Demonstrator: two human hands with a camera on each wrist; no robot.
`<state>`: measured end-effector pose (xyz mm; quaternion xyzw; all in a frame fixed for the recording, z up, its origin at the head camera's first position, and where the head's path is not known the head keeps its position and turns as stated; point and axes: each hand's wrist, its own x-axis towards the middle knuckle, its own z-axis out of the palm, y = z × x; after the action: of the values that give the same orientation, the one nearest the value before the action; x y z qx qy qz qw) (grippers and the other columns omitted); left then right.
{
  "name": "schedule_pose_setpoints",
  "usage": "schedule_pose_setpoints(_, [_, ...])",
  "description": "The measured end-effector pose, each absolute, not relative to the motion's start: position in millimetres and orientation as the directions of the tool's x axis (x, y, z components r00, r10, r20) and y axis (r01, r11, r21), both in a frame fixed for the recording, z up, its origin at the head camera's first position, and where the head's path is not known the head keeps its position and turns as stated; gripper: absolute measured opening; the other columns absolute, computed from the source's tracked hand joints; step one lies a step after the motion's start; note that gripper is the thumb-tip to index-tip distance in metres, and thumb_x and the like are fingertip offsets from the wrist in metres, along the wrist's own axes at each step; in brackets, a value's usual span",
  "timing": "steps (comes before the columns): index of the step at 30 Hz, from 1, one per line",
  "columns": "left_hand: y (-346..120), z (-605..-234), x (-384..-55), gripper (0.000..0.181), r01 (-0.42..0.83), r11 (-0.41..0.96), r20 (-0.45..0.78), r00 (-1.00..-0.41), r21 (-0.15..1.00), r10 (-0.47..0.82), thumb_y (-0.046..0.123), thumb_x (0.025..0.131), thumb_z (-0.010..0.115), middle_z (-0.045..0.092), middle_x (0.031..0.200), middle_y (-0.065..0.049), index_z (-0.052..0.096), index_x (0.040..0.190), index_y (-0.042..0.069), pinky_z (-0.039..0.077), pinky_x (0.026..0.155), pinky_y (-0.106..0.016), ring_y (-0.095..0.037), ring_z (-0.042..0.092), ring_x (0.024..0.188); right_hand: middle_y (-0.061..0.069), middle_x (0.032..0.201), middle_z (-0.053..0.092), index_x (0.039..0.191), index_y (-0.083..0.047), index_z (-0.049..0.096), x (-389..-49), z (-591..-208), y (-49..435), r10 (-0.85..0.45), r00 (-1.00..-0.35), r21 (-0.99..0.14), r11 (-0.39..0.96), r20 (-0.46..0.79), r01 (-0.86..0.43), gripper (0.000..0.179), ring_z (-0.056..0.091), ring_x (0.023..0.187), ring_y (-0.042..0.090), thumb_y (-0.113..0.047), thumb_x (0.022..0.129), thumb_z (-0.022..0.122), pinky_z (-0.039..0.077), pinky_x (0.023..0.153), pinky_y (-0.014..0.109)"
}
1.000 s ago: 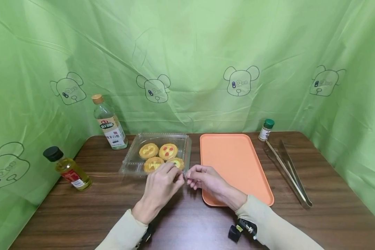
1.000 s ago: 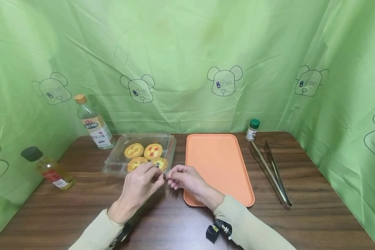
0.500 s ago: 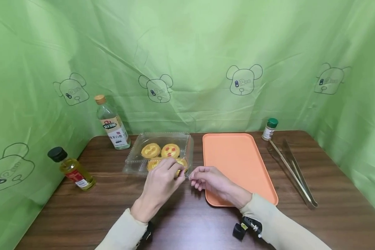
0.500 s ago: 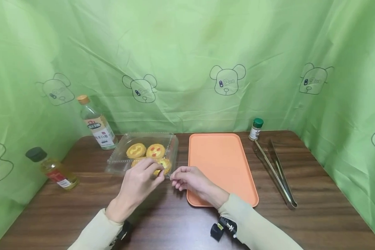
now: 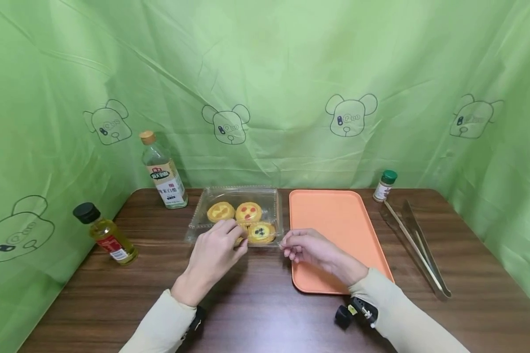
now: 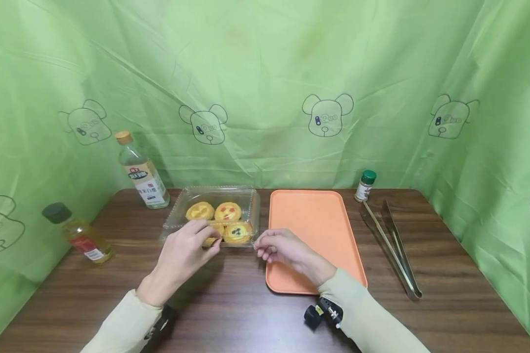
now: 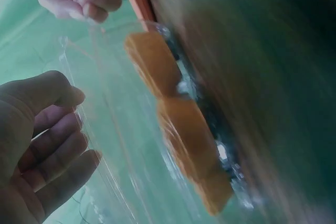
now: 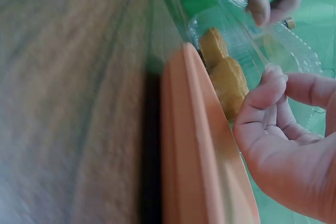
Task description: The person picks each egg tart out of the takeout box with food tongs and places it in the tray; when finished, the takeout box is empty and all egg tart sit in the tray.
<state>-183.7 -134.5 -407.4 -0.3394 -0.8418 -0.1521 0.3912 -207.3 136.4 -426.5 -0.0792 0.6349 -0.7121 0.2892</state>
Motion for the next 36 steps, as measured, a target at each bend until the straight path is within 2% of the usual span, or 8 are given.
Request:
schedule_pose_setpoints(5, [-146, -410, -182, 0.016, 0.676, 0.737, 0.75, -0.479, -0.017, 0.457, 0.003, 0.076, 0.084, 0.063, 0.081, 0.003, 0.07, 0.081, 0.011, 0.058, 0.054, -0.036, -0.019, 0.064, 0.075, 0.004, 0.081, 0.066, 0.098, 0.003, 0.068, -213, -426, 143, -0.515, -0.821, -0.959, 0.001, -0.244, 0.284, 0.011, 0.056, 0.068, 0.011, -0.005, 0.097, 0.06, 0.048, 0.062, 0.02])
schedule_pose_setpoints(11, [-159, -409, -178, 0.011, 0.643, 0.764, 0.753, -0.481, -0.045, 0.449, 0.003, 0.078, 0.078, 0.06, 0.081, 0.0, 0.07, 0.081, 0.01, 0.055, 0.049, -0.039, -0.022, 0.061, 0.072, 0.003, 0.081, 0.065, 0.093, -0.003, 0.068, -218, -425, 150, -0.513, -0.823, -0.96, 0.006, -0.245, 0.282, 0.01, 0.057, 0.068, 0.01, -0.005, 0.097, 0.059, 0.049, 0.062, 0.019])
schedule_pose_setpoints(16, [-169, -409, -177, 0.004, 0.636, 0.77, 0.749, -0.491, -0.04, 0.444, 0.005, 0.084, 0.073, 0.061, 0.081, 0.0, 0.071, 0.082, 0.008, 0.055, 0.047, -0.04, -0.023, 0.06, 0.071, 0.003, 0.081, 0.065, 0.093, -0.001, 0.068, -223, -425, 154, -0.537, -0.808, -0.962, 0.025, -0.244, 0.273, 0.012, 0.056, 0.067, 0.009, -0.006, 0.099, 0.059, 0.048, 0.06, 0.019])
schedule_pose_setpoints(20, [-176, -411, -177, 0.009, 0.63, 0.776, 0.752, -0.496, -0.033, 0.435, 0.005, 0.079, 0.078, 0.06, 0.079, 0.002, 0.072, 0.081, 0.01, 0.055, 0.048, -0.039, -0.021, 0.059, 0.071, 0.004, 0.084, 0.065, 0.095, 0.001, 0.068, -227, -424, 158, -0.554, -0.796, -0.964, 0.047, -0.244, 0.262, 0.013, 0.055, 0.068, 0.01, -0.007, 0.1, 0.059, 0.047, 0.061, 0.019])
schedule_pose_setpoints(29, [-195, -416, -175, 0.011, 0.595, 0.803, 0.755, -0.511, -0.034, 0.411, 0.006, 0.077, 0.082, 0.062, 0.079, 0.002, 0.073, 0.081, 0.011, 0.054, 0.048, -0.04, -0.022, 0.061, 0.071, 0.005, 0.083, 0.065, 0.089, -0.003, 0.068, -231, -426, 162, -0.573, -0.784, -0.966, 0.059, -0.238, 0.251, 0.015, 0.055, 0.07, 0.01, -0.004, 0.099, 0.057, 0.047, 0.061, 0.018])
schedule_pose_setpoints(36, [-203, -419, -178, 0.009, 0.644, 0.763, 0.764, -0.464, -0.057, 0.449, 0.006, 0.079, 0.081, 0.064, 0.079, 0.002, 0.073, 0.08, 0.01, 0.052, 0.047, -0.036, -0.016, 0.059, 0.066, 0.005, 0.083, 0.064, 0.092, -0.001, 0.067, -230, -427, 163, -0.583, -0.777, -0.968, 0.073, -0.238, 0.241, 0.015, 0.054, 0.069, 0.01, -0.005, 0.102, 0.056, 0.047, 0.06, 0.018])
